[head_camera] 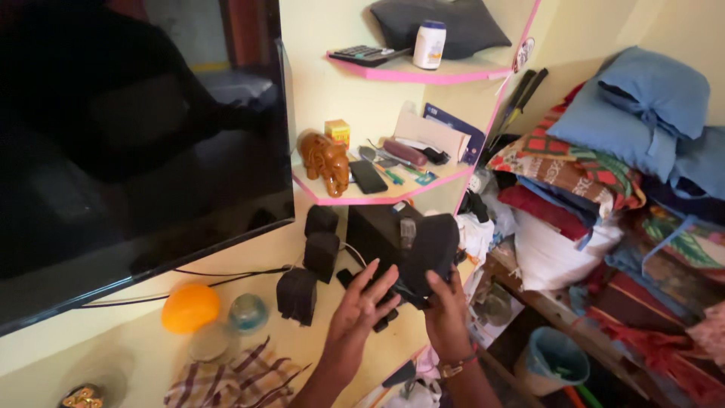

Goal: The person cleans a table by hand using a cloth, moving a speaker, a bowl, and decorative items to wipe different parts of the surface.

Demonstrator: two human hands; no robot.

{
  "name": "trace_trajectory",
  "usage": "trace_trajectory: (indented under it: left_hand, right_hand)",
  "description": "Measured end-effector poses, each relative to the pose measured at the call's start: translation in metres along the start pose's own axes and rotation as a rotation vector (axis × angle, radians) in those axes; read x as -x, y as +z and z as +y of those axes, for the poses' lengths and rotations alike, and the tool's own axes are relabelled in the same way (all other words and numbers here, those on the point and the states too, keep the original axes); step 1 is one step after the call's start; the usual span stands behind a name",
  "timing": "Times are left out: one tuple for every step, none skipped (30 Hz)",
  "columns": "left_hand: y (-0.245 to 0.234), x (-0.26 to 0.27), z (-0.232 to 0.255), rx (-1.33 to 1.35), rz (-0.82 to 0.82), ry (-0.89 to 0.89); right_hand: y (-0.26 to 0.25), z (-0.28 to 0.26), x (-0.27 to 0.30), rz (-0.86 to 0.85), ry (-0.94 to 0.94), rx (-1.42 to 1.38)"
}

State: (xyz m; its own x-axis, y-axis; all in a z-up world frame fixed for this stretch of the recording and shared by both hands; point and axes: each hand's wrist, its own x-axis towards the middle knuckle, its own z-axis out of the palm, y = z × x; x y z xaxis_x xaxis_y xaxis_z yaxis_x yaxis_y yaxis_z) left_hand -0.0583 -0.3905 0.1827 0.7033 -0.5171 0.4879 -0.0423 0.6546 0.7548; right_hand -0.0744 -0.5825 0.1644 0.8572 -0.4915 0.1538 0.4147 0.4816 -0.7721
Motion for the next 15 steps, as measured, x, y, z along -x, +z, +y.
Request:
trace_trajectory:
  left_hand:
    - [-0.003, -0.004, -0.001, -0.011, 0.018, 0.004]
    - [-0.009, -0.007, 0.000, -0.022, 0.035, 0.008]
    - [-0.017, -0.008, -0.001, -0.032, 0.055, 0.008]
    - [-0.025, -0.010, -0.002, -0.071, 0.083, 0.011]
    - [-0.035, -0.015, -0.002, -0.111, 0.106, 0.013]
    - [-0.045, -0.019, -0.002, -0.151, 0.129, 0.014]
    - [-0.056, -0.025, -0.001, -0.172, 0.148, -0.023]
    - [-0.065, -0.032, 0.000, -0.193, 0.167, -0.059]
    - [-0.073, -0.040, 0.002, -0.214, 0.181, -0.100]
    - [-0.080, -0.050, 0.005, -0.250, 0.170, -0.052]
    - [-0.084, -0.062, 0.008, -0.283, 0.157, -0.002]
    - [-0.087, -0.072, 0.011, -0.314, 0.144, 0.049]
    - [-0.088, -0.084, 0.015, -0.374, 0.160, 0.037]
    - [-0.090, -0.097, 0.020, -0.434, 0.177, 0.026]
    - [-0.090, -0.108, 0.028, -0.497, 0.201, 0.010]
  right_hand:
    - [-0.003, -0.005, -0.004, -0.023, 0.025, -0.043]
    - [-0.005, -0.009, -0.007, -0.045, 0.050, -0.086]
    - [-0.008, -0.012, -0.010, -0.065, 0.079, -0.128]
    - [-0.010, -0.015, -0.013, -0.098, 0.077, -0.161]
    - [-0.012, -0.017, -0.017, -0.129, 0.070, -0.197]
    - [-0.012, -0.017, -0.021, -0.161, 0.063, -0.232]
    - [-0.010, -0.017, -0.027, -0.139, 0.033, -0.162]
    - [-0.008, -0.018, -0.033, -0.117, 0.003, -0.093]
    - [-0.006, -0.019, -0.039, -0.088, -0.030, -0.024]
    - [-0.002, -0.021, -0.049, -0.100, -0.052, -0.019]
    - [0.001, -0.026, -0.063, -0.112, -0.078, -0.011]
    - [0.004, -0.031, -0.073, -0.124, -0.103, -0.003]
    - [0.008, -0.036, -0.083, -0.141, -0.174, 0.019]
    - [0.012, -0.043, -0.093, -0.159, -0.244, 0.042]
    - [0.017, -0.048, -0.101, -0.174, -0.305, 0.063]
